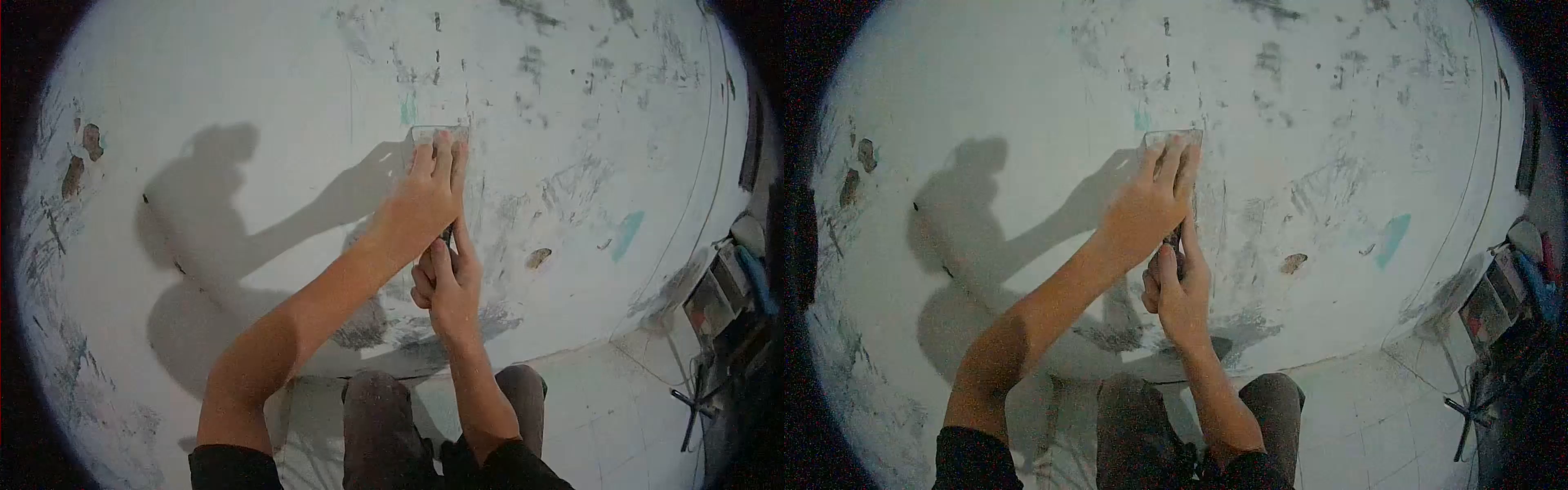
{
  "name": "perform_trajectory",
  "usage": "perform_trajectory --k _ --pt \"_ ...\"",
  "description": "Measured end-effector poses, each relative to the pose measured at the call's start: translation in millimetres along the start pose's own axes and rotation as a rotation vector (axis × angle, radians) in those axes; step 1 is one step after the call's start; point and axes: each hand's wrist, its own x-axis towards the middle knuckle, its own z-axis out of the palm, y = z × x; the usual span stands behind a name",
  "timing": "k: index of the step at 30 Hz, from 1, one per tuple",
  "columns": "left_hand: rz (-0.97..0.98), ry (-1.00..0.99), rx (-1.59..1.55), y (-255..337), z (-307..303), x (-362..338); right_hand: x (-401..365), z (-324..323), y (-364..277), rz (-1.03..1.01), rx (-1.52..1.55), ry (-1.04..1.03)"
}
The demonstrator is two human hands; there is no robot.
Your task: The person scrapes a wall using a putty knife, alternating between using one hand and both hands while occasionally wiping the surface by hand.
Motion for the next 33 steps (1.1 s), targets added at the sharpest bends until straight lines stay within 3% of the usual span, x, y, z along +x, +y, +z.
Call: perform_trajectory --k 2,5,8,11,13,33 --pt "0.01 0.062 -0.018 -4.6 3.4 3.3 5.2 3.2 -5.1 0.006 -0.005 0.018" --pt "0.009 -0.05 0.059 1.8 2.2 2.5 1.0 -0.8 -7.8 0.051 0.028 0.003" --pt "0.016 0.037 0.0 -7.6 3.9 4.4 1.5 7.5 -20.6 0.053 0.029 0.013" --pt "0.177 -0.077 0.156 -10.6 -2.0 1.3 -5.2 4.2 -24.7 0.097 0.092 -0.018" --pt "0.089 -0.005 -0.049 -19.6 -5.4 2.9 -2.0 8.4 -23.6 0.047 0.066 -0.032" --pt "0.044 0.044 0.027 -18.7 6.8 0.7 8.7 2.9 6.8 -0.043 -0.052 -0.028"
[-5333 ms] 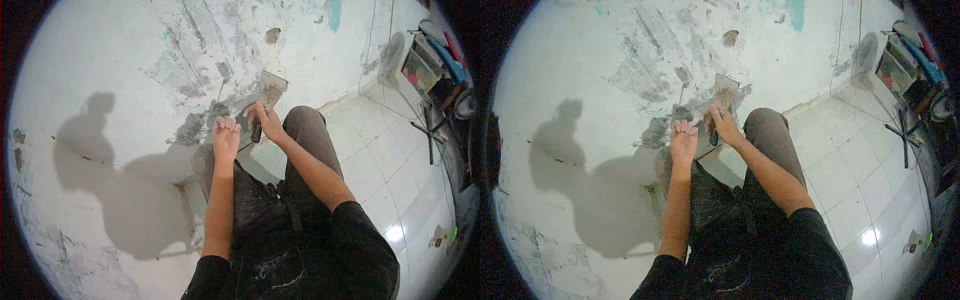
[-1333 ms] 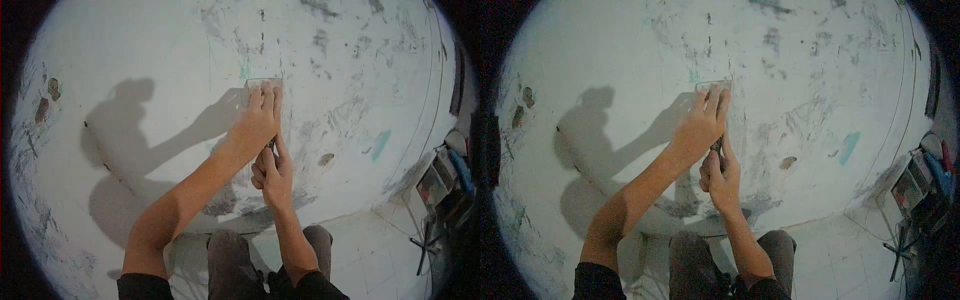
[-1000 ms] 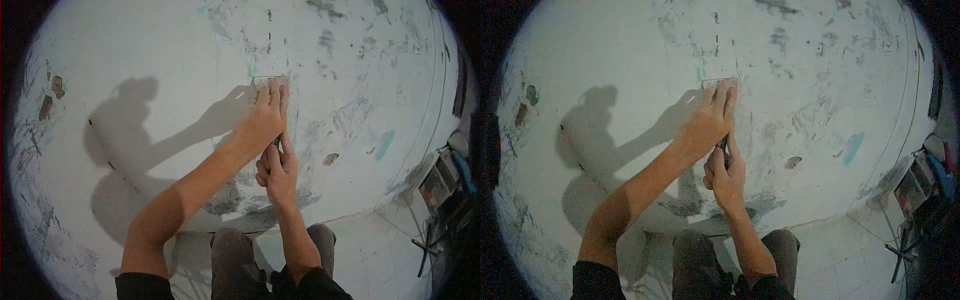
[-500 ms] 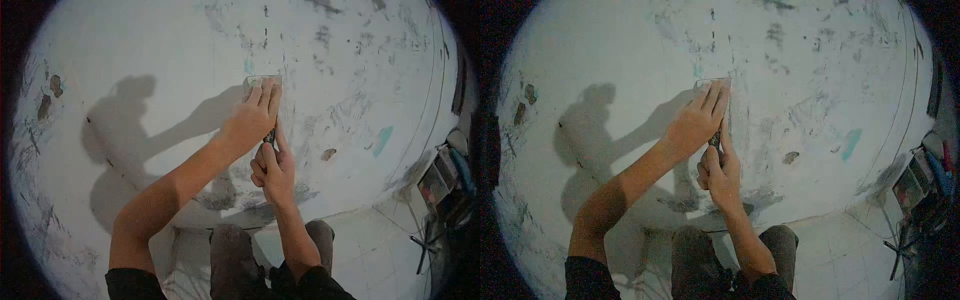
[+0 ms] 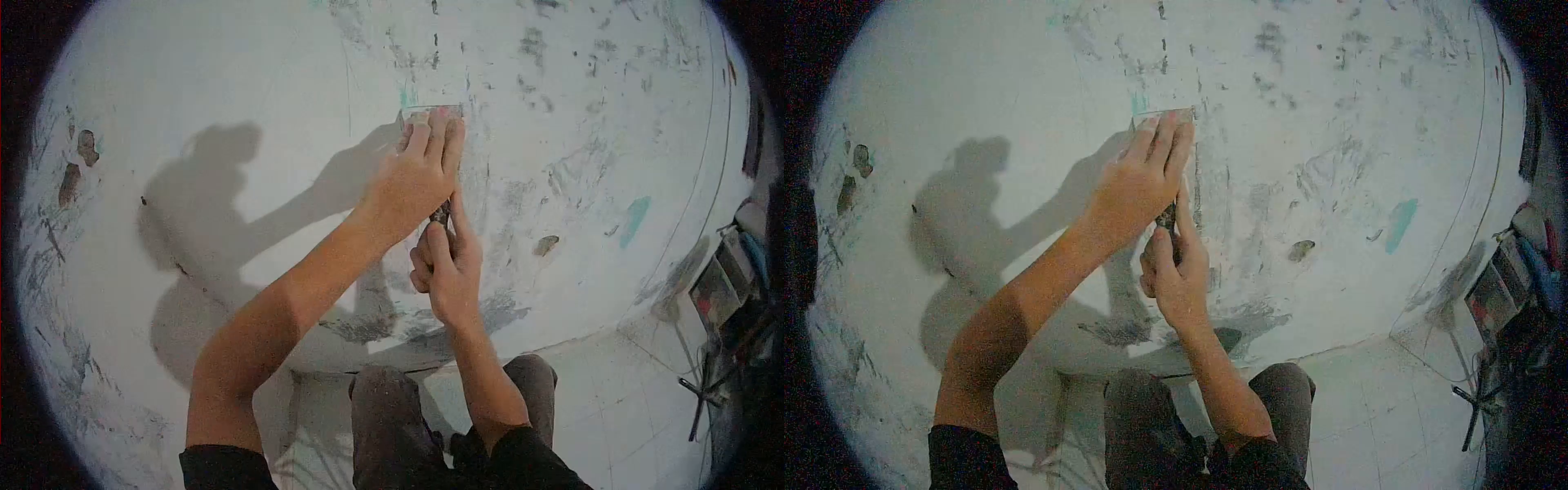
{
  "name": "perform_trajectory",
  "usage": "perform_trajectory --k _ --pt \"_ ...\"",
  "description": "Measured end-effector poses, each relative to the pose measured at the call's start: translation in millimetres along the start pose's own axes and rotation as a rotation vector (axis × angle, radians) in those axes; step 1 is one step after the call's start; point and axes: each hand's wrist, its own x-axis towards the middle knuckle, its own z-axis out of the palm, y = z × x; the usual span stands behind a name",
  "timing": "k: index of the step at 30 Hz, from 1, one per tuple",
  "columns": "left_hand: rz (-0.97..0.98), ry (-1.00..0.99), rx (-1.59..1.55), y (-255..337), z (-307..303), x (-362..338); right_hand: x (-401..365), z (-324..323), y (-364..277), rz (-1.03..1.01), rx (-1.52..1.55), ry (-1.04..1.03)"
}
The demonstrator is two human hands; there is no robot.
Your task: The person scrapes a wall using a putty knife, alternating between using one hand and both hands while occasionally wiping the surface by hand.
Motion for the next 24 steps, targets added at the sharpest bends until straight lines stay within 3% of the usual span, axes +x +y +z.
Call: perform_trajectory --k 9,12,15,18,20,24 --pt "0.009 0.069 -0.017 -4.0 3.6 -2.0 -5.3 9.8 -9.4 0.008 0.087 -0.025" --pt "-0.05 0.024 -0.13 -1.7 -12.6 -9.1 -22.2 9.3 -19.7 0.072 0.09 -0.01" --pt "0.009 -0.069 -0.208 0.2 -19.9 -19.0 -32.3 -8.3 -18.2 0.13 0.064 -0.011" --pt "-0.03 0.021 -0.323 5.8 -18.8 -21.6 -29.8 -15.2 -13.5 0.142 0.037 -0.043" --pt "-0.056 0.04 -0.311 8.6 -20.0 -22.2 -25.1 -11.1 -14.9 0.203 0.27 0.032" --pt "-0.109 0.093 -0.398 4.3 -22.9 -14.2 -13.3 -5.1 -17.3 0.121 0.154 0.024"
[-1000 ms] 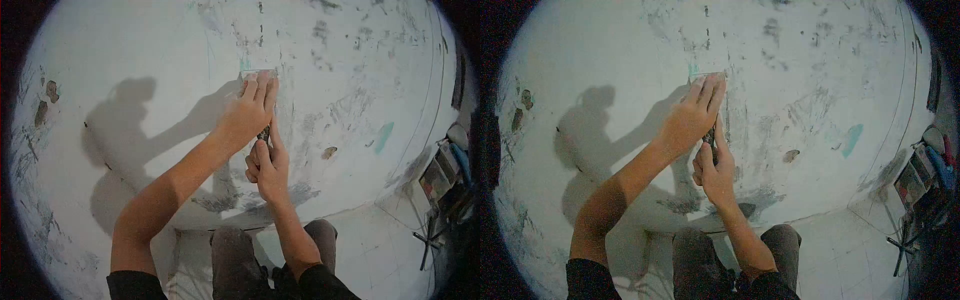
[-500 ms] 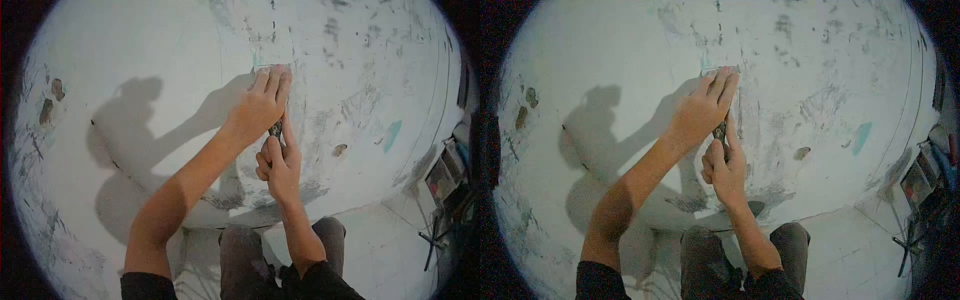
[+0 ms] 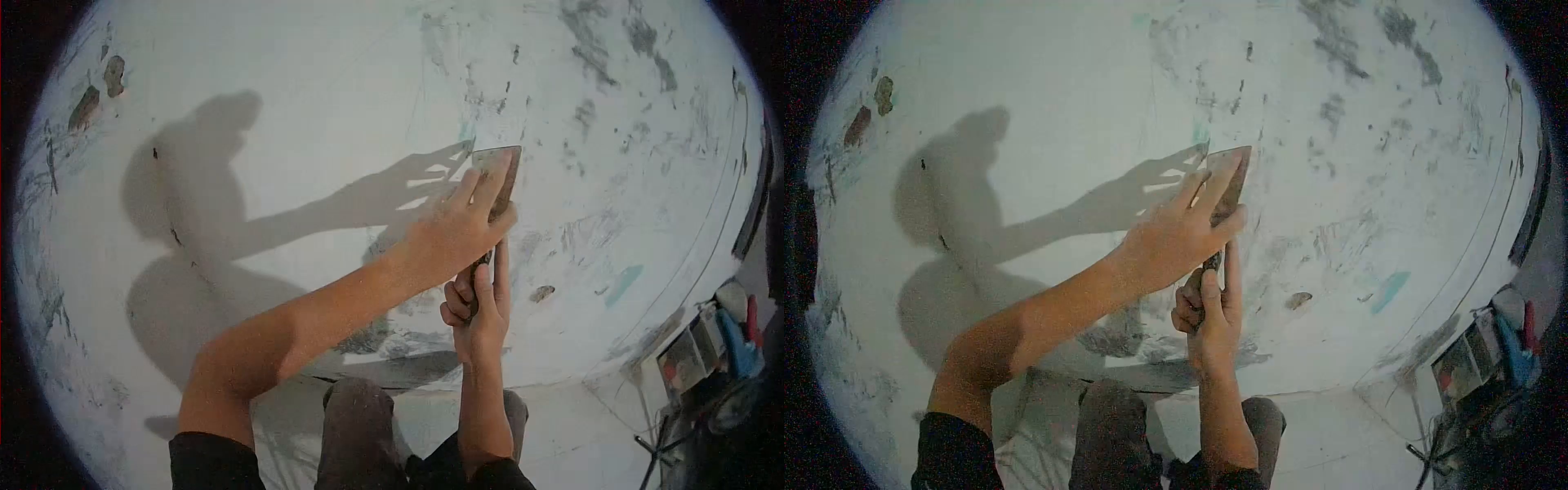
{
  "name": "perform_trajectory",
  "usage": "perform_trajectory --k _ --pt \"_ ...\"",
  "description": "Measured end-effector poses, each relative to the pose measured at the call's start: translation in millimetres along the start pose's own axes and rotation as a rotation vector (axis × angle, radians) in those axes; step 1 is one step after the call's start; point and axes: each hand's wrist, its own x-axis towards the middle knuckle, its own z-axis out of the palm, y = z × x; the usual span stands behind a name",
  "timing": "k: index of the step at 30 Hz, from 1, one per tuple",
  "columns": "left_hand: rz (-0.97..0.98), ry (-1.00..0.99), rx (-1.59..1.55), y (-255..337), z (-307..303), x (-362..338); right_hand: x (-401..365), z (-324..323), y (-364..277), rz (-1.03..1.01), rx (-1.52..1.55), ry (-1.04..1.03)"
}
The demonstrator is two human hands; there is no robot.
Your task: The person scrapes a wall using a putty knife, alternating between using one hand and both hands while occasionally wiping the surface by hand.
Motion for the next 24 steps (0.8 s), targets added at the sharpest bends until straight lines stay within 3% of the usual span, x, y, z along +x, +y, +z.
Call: perform_trajectory --k 6,10,11,24 --pt "-0.003 -0.125 0.074 -2.5 -12.9 4.7 9.9 15.0 9.0 -0.021 -0.036 0.092" --pt "0.006 -0.073 0.059 -3.5 -4.1 -0.9 8.2 21.9 11.2 -0.015 -0.055 0.104" --pt "0.008 -0.071 0.055 -2.9 -3.6 -2.5 8.1 17.4 11.3 -0.015 -0.01 0.017" --pt "0.046 -0.071 0.198 -11.8 3.5 6.1 27.9 32.1 21.0 -0.105 0.026 0.093"
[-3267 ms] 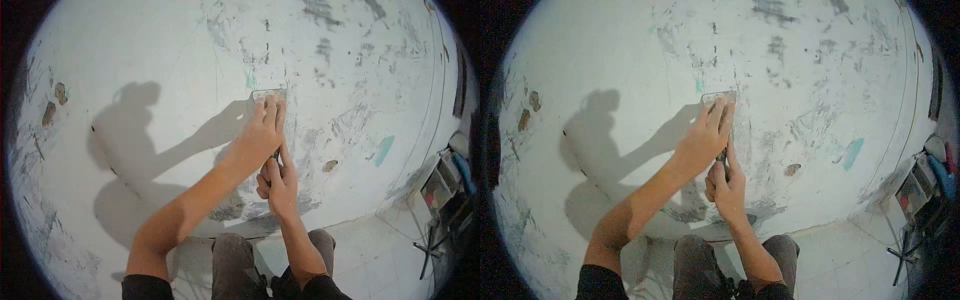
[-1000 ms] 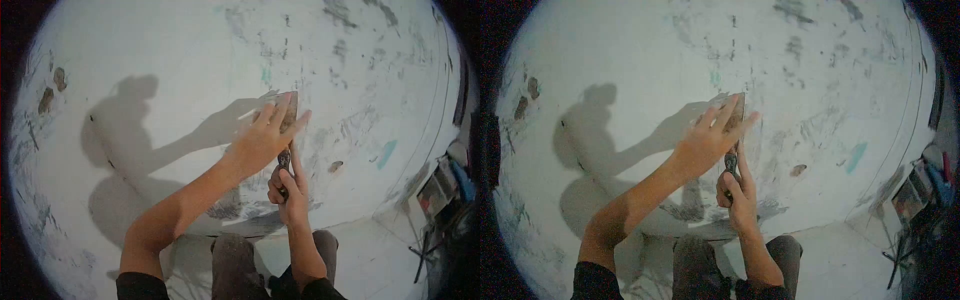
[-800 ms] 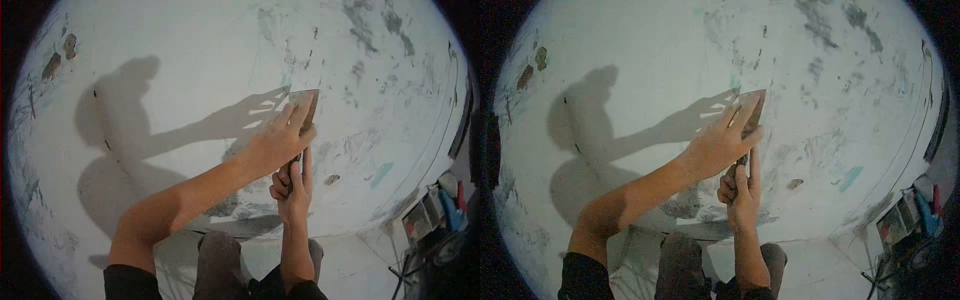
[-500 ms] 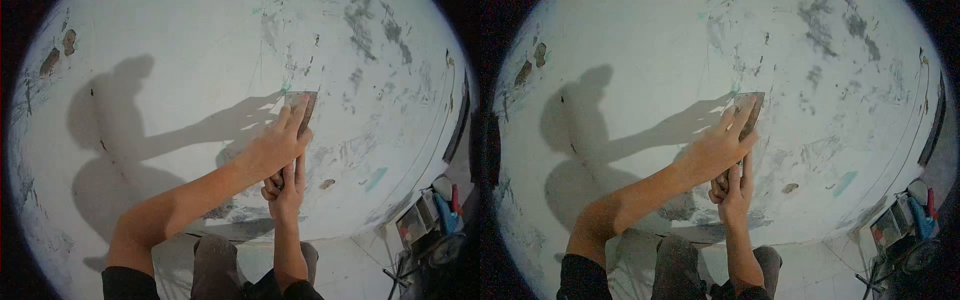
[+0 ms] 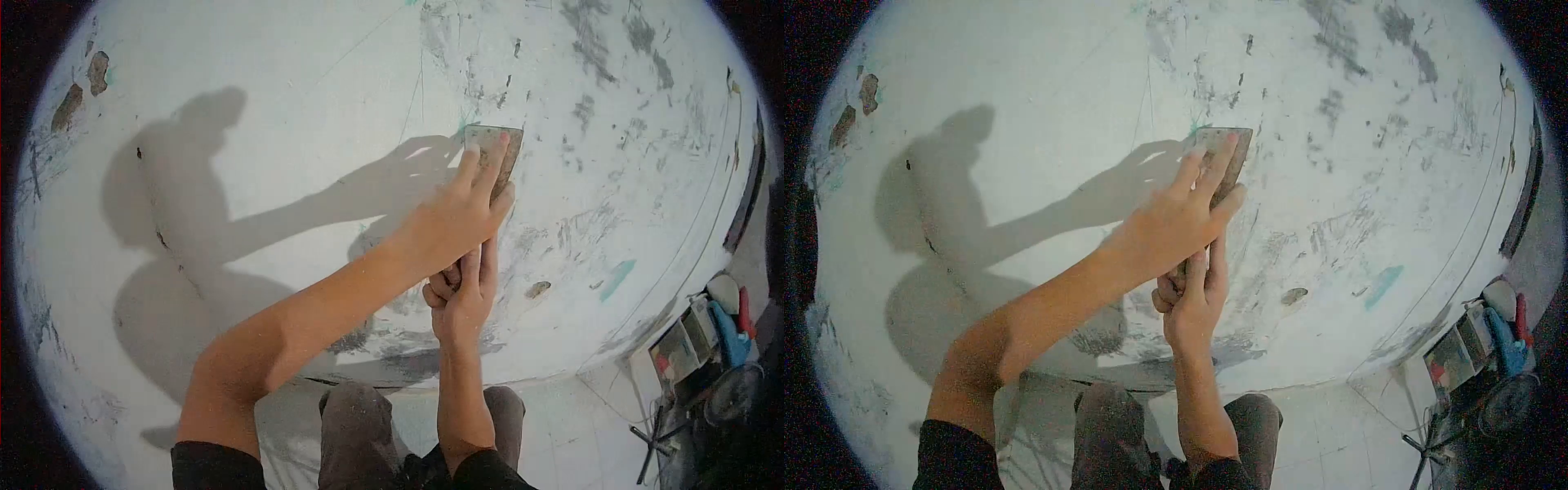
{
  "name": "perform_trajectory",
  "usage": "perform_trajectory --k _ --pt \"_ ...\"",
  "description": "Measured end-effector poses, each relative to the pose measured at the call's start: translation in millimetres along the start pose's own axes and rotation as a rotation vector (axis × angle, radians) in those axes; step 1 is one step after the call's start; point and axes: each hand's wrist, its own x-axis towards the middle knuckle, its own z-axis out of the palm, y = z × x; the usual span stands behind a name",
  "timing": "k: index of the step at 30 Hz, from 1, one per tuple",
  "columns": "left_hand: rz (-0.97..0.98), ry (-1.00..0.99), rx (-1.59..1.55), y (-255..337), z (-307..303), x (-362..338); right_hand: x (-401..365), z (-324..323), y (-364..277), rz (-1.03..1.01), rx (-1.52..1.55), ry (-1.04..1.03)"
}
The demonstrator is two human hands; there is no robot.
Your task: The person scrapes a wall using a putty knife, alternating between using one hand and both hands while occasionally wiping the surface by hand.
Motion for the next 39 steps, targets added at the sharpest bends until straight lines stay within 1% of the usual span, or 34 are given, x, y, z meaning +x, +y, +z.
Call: perform_trajectory --k 1,4,5,6,7,9,10,11,12,13,14,15,17,18,19,22,23,24,26,27,30,34,36,37,38,39 --pt "0.015 0.09 -0.03 -3.1 8.1 3.7 4.4 3.7 -1.8 -0.024 -0.005 -0.005" --pt "-0.026 0.076 -0.053 -11.5 7.0 13.9 9.3 4.9 -6.0 -0.036 0.018 -0.035" --pt "-0.031 0.085 -0.123 -15.1 2.6 12.6 8.6 6.0 -9.5 -0.044 -0.019 -0.052" --pt "-0.032 0.089 -0.116 -18.4 0.1 12.6 9.3 8.1 -12.0 -0.055 -0.053 -0.075" --pt "-0.043 0.099 -0.169 -19.3 -2.3 11.2 8.0 9.1 -12.7 -0.069 -0.147 -0.038" --pt "-0.057 0.134 -0.251 -18.2 -4.7 6.0 1.6 7.5 -14.6 -0.067 -0.156 -0.05" --pt "-0.058 0.135 -0.25 -15.2 -7.6 1.2 -2.4 3.5 -16.1 -0.066 -0.169 -0.063" --pt "-0.026 0.146 -0.263 -11.0 -10.6 -5.1 -7.0 -12.1 -15.1 -0.034 -0.163 -0.168" --pt "0.005 0.156 -0.278 -5.9 -12.8 -11.7 -13.1 -18.7 -13.6 -0.036 -0.162 -0.166" --pt "-0.002 0.118 -0.367 0.2 -13.5 -17.5 -18.9 -24.6 -12.3 -0.039 -0.243 -0.173" --pt "-0.004 0.115 -0.378 3.1 -11.1 -21.9 -23.9 -30.9 -12.8 -0.036 -0.328 -0.174" --pt "-0.003 0.107 -0.358 5.5 -9.0 -26.5 -26.1 -37.9 -15.6 0.04 -0.312 -0.192" --pt "0.025 0.09 -0.279 9.2 -3.4 -31.6 -30.0 -42.8 -13.5 0.05 -0.336 -0.165" --pt "0.029 0.091 -0.287 9.6 -1.7 -30.2 -29.3 -44.7 -11.3 0.051 -0.352 -0.155" --pt "0.031 0.087 -0.273 8.7 0.0 -28.0 -24.0 -48.8 -3.9 -0.043 -0.471 -0.171" --pt "0.026 0.119 -0.292 3.4 6.8 -19.5 -17.0 -37.7 -7.3 -0.066 -0.424 -0.145" --pt "0.019 0.079 -0.293 1.8 6.3 -17.1 -16.8 -30.8 -11.6 -0.042 -0.353 -0.156" --pt "0.014 0.041 -0.289 0.8 6.3 -15.1 -15.2 -31.1 -8.5 -0.043 -0.345 -0.153" --pt "0.028 0.057 -0.261 2.1 10.9 -14.7 -11.1 -32.9 -0.4 -0.062 -0.346 -0.129" --pt "0.024 0.058 -0.254 3.6 11.8 -15.1 -13.3 -25.6 -6.8 -0.021 -0.275 -0.127" --pt "0.033 0.094 -0.23 2.0 17.5 -13.1 -12.9 -21.5 -3.7 -0.018 -0.275 -0.081" --pt "0.002 0.045 -0.171 -4.2 14.4 -1.6 9.3 -19.4 3.7 -0.09 -0.212 -0.114" --pt "-0.023 0.212 -0.135 -16.1 21.9 15.7 25.4 -1.4 -7.3 -0.093 -0.191 -0.102" --pt "-0.003 0.159 -0.117 -21.5 23.5 24.6 28.6 5.1 -10.3 -0.138 -0.157 -0.096" --pt "-0.005 0.155 -0.12 -18.9 20.6 20.8 24.4 4.3 -9.5 -0.133 -0.158 -0.093" --pt "0.001 0.092 -0.115 -13.0 14.3 14.0 17.0 2.1 -8.8 -0.112 -0.172 -0.074"
